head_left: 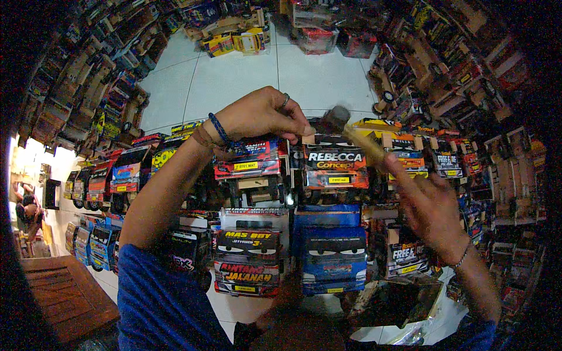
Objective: The person sits on the floor and uses a small hammer to drive nails into the tops of multiple toy truck boxes arranged in rows. They repeatedly pick up nails from a wooden box and hammer them into each truck one at a time.
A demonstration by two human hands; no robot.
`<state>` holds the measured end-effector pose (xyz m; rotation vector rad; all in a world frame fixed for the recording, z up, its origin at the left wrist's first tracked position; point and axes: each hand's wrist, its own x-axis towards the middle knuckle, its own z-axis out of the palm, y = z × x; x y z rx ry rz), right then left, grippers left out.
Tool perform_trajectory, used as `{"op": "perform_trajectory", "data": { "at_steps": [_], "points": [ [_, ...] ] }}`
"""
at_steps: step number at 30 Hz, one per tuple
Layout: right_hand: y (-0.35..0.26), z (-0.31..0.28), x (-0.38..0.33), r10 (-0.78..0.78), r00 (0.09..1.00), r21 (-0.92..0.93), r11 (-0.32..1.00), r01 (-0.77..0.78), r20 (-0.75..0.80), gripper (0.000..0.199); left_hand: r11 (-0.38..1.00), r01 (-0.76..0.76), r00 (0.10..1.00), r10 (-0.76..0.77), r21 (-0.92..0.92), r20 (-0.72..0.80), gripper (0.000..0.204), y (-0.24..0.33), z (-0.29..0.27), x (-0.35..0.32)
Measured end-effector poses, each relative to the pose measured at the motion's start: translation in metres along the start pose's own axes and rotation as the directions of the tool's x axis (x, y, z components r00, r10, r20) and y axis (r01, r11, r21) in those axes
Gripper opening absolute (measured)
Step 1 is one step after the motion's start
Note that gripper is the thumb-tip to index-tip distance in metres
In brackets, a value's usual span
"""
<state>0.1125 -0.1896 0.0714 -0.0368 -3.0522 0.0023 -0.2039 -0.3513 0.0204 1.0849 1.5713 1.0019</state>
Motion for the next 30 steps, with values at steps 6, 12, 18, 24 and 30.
{"op": "perform_trajectory", "data": {
  "at_steps": [6, 12, 18, 24, 30],
  "points": [
    [-0.008, 0.001, 0.001, -0.082, 0.996, -0.122, 0.989, 0.086, 0.033, 0.085, 0.999, 0.0, 1.0, 0.0, 0.049, 0.007, 0.019, -0.001, 0.0, 0.001],
    [-0.002, -0.006, 0.003, -0.016, 0.997, -0.035, 0.999, 0.014, -0.08, 0.081, 1.0, -0.009, 1.0, 0.009, 0.017, 0.001, 0.021, -0.004, -0.001, 0.003],
    [-0.007, 0.0, 0.004, -0.003, 1.0, 0.022, 1.0, 0.003, 0.016, 0.078, 0.999, 0.022, 1.0, -0.022, 0.035, 0.005, 0.022, -0.001, 0.0, 0.001],
    [0.006, -0.018, -0.01, 0.136, 0.989, 0.076, 0.988, -0.132, -0.062, 0.071, 0.998, 0.022, 1.0, -0.023, 0.05, 0.016, 0.021, -0.001, -0.001, 0.002],
    [0.019, -0.066, -0.093, 0.572, 0.737, 0.332, 0.817, -0.472, -0.36, 0.053, 0.992, 0.039, 0.994, -0.051, 0.117, 0.099, 0.028, 0.007, -0.007, 0.003]
  ]
}}
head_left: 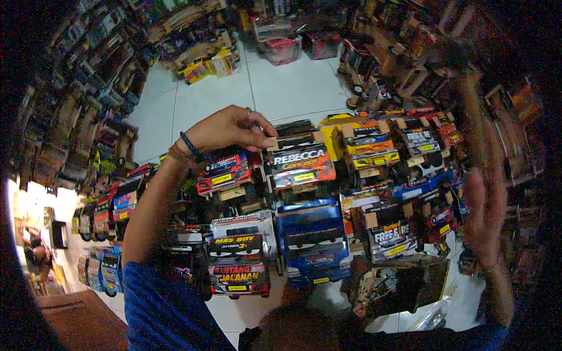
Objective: The person sits on the floor and uses a small hammer to drive nails into the tops of multiple toy truck boxes arranged in rows. They repeatedly pick up nails from a wooden box and hammer them into each truck one at a time.
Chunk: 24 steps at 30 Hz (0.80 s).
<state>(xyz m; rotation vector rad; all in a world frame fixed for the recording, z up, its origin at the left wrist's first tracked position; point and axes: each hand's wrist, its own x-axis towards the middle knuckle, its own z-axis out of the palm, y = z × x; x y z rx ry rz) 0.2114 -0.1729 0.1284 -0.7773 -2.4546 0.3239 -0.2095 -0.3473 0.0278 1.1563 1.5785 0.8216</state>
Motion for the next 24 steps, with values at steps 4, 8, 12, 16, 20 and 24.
{"op": "perform_trajectory", "data": {
  "at_steps": [4, 8, 12, 16, 20, 24],
  "points": [
    [0.023, -0.051, -0.044, 0.281, 0.899, 0.548, 0.834, -0.057, -0.335, 0.052, 0.959, -0.089, 0.994, 0.069, 0.268, 0.082, 0.03, 0.017, -0.007, 0.0],
    [0.035, -0.069, -0.075, 0.564, 0.751, 0.654, 0.717, -0.24, -0.343, 0.047, 0.809, -0.067, 0.987, 0.139, 0.583, -0.081, 0.025, 0.062, 0.007, 0.003],
    [0.074, -0.084, -0.097, 0.676, 0.695, 0.5, 0.702, -0.507, -0.245, 0.044, 0.829, -0.067, 0.985, 0.143, 0.555, -0.095, 0.024, 0.135, 0.085, 0.002],
    [0.15, -0.092, -0.134, 0.543, 0.819, 0.219, 0.79, -0.573, 0.185, 0.04, 0.937, -0.169, 0.919, 0.037, 0.307, 0.393, 0.017, 0.188, 0.21, -0.018],
    [0.229, -0.062, -0.176, 0.392, 0.874, 0.024, 0.909, -0.415, 0.286, 0.051, 0.763, -0.571, 0.532, 0.063, 0.303, 0.844, 0.017, 0.159, 0.33, -0.001],
    [0.263, -0.047, -0.208, 0.386, 0.874, -0.023, 0.917, -0.398, 0.294, 0.054, 0.545, -0.72, 0.453, -0.097, 0.429, 0.886, 0.025, 0.078, 0.435, 0.034]
  ]
}}
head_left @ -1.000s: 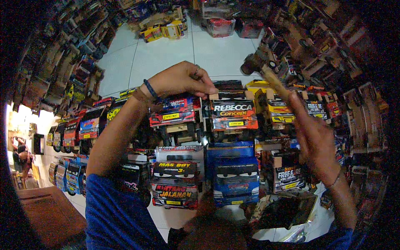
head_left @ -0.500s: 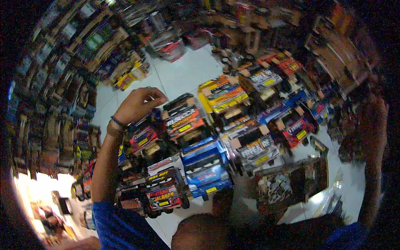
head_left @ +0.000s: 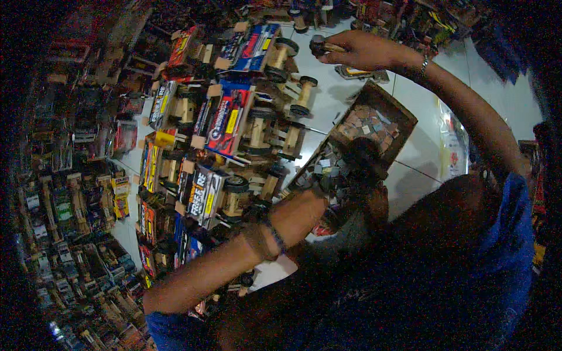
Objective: The person sits on the floor and uses a small hammer to drive nails into the tops of multiple toy truck boxes arranged in rows. They repeatedly pick up nails from a wooden box and hammer them into each truck one at a time.
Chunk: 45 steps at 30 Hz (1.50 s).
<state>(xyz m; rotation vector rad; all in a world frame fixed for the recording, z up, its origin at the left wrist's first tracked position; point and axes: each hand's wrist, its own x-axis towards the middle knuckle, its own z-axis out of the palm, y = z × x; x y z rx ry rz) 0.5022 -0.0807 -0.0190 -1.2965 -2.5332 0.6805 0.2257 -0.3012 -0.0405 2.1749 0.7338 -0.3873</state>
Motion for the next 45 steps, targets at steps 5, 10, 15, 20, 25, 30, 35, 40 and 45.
{"op": "perform_trajectory", "data": {
  "at_steps": [5, 10, 15, 20, 25, 30, 35, 40, 45],
  "points": [
    [0.001, -0.001, 0.002, -0.167, 0.986, 0.127, 0.978, 0.168, -0.016, 0.051, 0.864, 0.209, 0.963, -0.1, 0.459, -0.251, 0.049, -0.042, 0.07, 0.096],
    [-0.001, 0.015, 0.007, -0.213, 0.976, 0.224, 0.954, 0.199, 0.043, 0.049, 0.787, 0.243, 0.942, -0.051, 0.568, -0.332, 0.057, -0.065, 0.093, 0.104],
    [0.007, 0.02, 0.003, -0.196, 0.98, 0.222, 0.958, 0.181, 0.046, 0.047, 0.852, 0.232, 0.973, -0.192, 0.469, -0.131, 0.05, -0.044, 0.069, 0.094],
    [0.007, 0.019, -0.003, -0.2, 0.978, 0.23, 0.956, 0.183, 0.052, 0.047, 0.93, 0.024, 0.918, 0.125, 0.367, -0.376, 0.03, 0.005, 0.067, 0.092],
    [0.0, 0.02, -0.005, -0.155, 0.981, 0.207, 0.97, 0.129, 0.117, 0.049, 0.991, 0.129, 0.949, -0.116, 0.027, -0.294, 0.017, -0.005, 0.086, 0.122],
    [-0.004, 0.022, -0.011, -0.123, 0.982, 0.234, 0.968, 0.087, 0.145, 0.05, 0.993, 0.116, 0.96, -0.113, -0.003, -0.255, 0.011, -0.026, 0.099, 0.133],
    [-0.001, 0.025, -0.011, -0.169, 0.983, 0.228, 0.963, 0.147, 0.079, 0.05, 0.974, 0.086, 0.939, -0.149, -0.207, -0.31, 0.013, -0.032, 0.094, 0.116],
    [0.003, 0.023, -0.005, -0.125, 0.983, 0.203, 0.975, 0.096, 0.134, 0.048, 0.511, -0.012, 0.975, -0.185, -0.86, -0.124, 0.008, -0.034, 0.054, 0.074],
    [-0.002, 0.018, -0.003, -0.127, 0.984, 0.186, 0.977, 0.103, 0.122, 0.046, 0.244, -0.028, 0.983, -0.168, -0.969, -0.07, 0.009, -0.009, 0.015, 0.02]
  ]
}}
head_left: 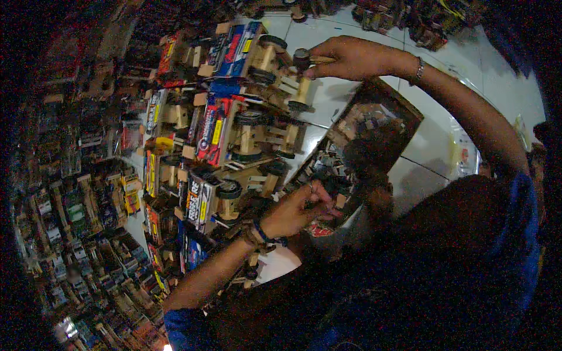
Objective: The person sits on the floor and uses a small hammer to drive nails into the tops of multiple toy truck boxes arranged in rows. They repeatedly pick up nails from a wooden box and hammer them into each truck one at a time.
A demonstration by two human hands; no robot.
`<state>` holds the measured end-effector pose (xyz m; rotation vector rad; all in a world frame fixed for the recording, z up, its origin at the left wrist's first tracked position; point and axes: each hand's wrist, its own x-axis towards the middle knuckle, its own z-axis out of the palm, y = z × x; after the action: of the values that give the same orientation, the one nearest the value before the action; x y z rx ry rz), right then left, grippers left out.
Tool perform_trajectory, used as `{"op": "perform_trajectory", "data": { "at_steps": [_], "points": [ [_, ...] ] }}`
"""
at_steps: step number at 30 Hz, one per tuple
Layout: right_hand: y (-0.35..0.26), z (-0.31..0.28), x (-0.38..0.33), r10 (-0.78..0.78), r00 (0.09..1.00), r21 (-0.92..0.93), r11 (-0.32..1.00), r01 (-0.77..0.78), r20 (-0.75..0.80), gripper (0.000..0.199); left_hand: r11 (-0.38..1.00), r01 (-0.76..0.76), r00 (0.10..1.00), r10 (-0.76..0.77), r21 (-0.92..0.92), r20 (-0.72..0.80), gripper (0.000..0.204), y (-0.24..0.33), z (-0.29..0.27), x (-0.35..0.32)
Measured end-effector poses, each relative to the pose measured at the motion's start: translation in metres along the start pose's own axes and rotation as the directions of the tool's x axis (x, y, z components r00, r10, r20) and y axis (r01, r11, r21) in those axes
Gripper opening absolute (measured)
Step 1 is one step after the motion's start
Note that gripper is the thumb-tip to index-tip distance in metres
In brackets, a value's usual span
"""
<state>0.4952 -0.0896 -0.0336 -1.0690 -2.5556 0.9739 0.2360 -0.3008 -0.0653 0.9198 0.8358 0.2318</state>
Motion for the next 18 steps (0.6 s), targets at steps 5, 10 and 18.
{"op": "perform_trajectory", "data": {
  "at_steps": [5, 10, 18],
  "points": [
    [-0.02, -0.019, 0.005, 0.061, 0.997, 0.118, 0.991, -0.056, -0.043, 0.045, 0.995, -0.094, 0.995, 0.095, -0.04, 0.023, 0.022, 0.045, 0.002, -0.057],
    [-0.036, -0.035, 0.009, 0.349, 0.912, 0.153, 0.935, -0.321, -0.218, 0.032, 0.979, -0.157, 0.977, 0.172, 0.128, -0.122, 0.042, 0.096, -0.01, -0.137],
    [-0.028, -0.068, -0.039, 0.314, 0.888, -0.415, 0.797, -0.439, -0.336, 0.042, 0.964, -0.192, 0.668, 0.265, 0.183, -0.695, 0.037, 0.104, -0.058, -0.233]
  ]
}}
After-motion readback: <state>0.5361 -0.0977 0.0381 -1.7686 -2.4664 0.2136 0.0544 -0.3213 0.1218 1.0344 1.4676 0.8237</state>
